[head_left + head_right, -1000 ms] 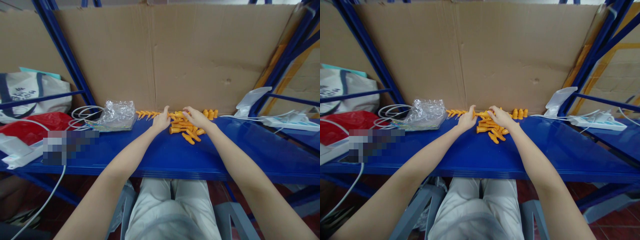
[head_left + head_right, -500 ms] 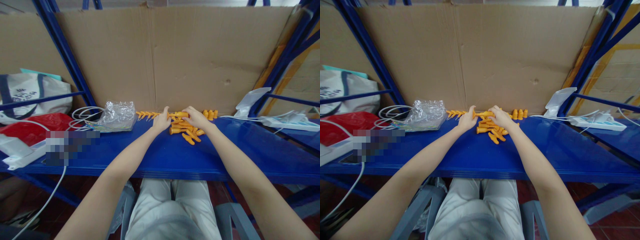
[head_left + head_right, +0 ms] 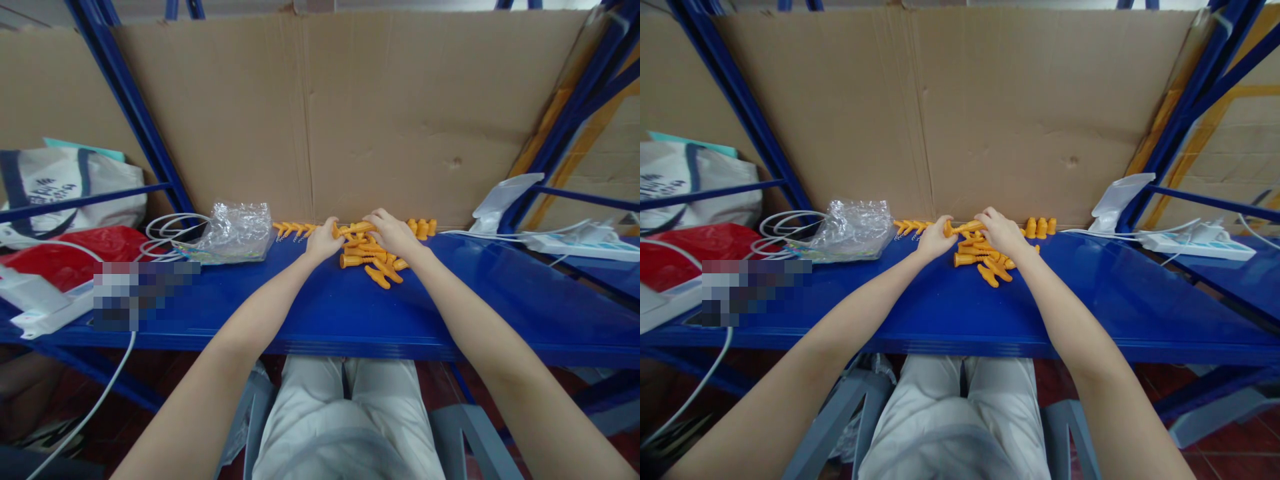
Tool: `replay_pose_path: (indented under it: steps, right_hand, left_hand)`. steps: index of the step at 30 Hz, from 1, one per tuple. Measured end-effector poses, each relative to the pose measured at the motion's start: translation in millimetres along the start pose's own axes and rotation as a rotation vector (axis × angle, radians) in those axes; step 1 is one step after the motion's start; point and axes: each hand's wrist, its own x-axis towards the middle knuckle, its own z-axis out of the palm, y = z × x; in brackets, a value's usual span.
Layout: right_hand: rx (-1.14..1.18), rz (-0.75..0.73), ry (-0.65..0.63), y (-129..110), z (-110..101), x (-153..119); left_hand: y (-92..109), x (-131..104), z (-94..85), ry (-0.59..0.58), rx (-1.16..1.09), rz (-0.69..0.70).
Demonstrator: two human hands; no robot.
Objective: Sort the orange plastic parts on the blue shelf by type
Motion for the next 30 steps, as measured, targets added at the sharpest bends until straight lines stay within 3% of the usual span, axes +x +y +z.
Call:
replay_pose_path:
  steps: [11, 30]
  right_hand:
    - [0.409, 0.126, 0.076, 7, 11, 7]
    - [0.326, 0.085, 0.1, 8, 16, 12]
  left_hand:
    - [-4, -1, -3.3, 0.112, -0.013, 0.003]
    - [-5, 1, -1.5, 0.112, -0.02, 0.042]
